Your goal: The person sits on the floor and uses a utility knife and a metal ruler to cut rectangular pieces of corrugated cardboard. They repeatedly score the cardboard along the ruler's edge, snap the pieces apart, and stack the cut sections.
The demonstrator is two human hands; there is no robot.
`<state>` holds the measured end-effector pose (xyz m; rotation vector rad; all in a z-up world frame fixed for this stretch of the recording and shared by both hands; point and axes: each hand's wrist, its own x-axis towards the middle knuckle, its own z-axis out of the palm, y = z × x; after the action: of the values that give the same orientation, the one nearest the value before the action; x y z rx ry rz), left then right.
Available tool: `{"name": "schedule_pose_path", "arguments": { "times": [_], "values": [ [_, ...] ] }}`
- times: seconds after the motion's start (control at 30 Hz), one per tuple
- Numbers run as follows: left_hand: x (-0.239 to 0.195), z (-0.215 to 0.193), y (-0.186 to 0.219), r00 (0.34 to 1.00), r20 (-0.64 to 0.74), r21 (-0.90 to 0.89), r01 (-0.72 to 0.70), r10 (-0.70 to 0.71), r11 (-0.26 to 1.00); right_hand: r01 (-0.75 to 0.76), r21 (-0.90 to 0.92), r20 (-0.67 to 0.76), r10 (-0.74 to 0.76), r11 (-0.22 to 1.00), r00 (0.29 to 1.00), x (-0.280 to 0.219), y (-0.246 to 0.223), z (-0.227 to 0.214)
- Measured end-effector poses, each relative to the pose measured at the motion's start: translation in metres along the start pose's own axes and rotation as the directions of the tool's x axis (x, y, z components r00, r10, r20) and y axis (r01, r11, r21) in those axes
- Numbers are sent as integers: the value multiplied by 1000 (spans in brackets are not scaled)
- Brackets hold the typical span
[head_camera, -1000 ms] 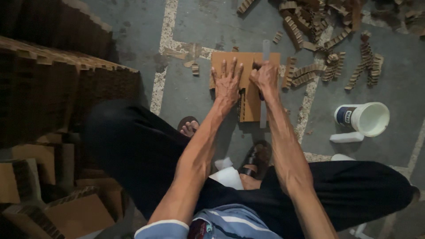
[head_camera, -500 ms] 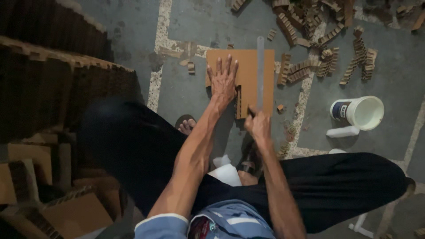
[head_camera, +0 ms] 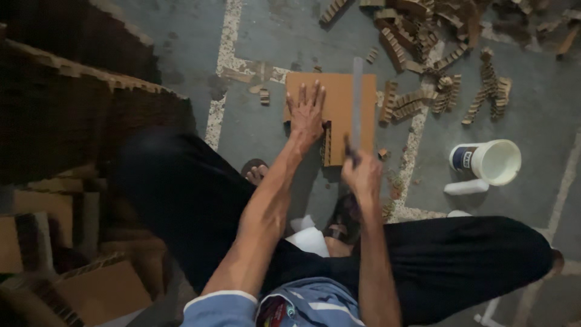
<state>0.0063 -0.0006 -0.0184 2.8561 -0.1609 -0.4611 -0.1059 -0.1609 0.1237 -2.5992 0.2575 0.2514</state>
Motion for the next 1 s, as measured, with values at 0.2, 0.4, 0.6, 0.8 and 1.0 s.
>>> {"name": "schedule_pose_path", "arguments": {
  "times": [0.2, 0.4, 0.6, 0.8, 1.0],
  "values": [
    [6, 9, -1, 999, -41, 23, 22, -22, 999, 283, 313, -243, -212, 906, 947, 106, -35, 49],
    [1, 0, 0, 1000, -26, 71, 9, -7, 997, 378, 219, -299, -306, 900, 904, 148, -31, 76],
    [0, -2, 0, 999, -36, -13, 9, -9, 1000, 313, 223, -245, -258, 923, 935, 157, -24, 82],
    [1, 0, -2, 1000, 5, -57, 12, -12, 998, 450, 34, -301, -420, 892, 856, 173, -3, 104],
    [3, 0, -1, 1000, -11, -3, 7, -7, 1000, 508, 2, -220, -495, 861, 840, 200, 21, 116]
  ]
}}
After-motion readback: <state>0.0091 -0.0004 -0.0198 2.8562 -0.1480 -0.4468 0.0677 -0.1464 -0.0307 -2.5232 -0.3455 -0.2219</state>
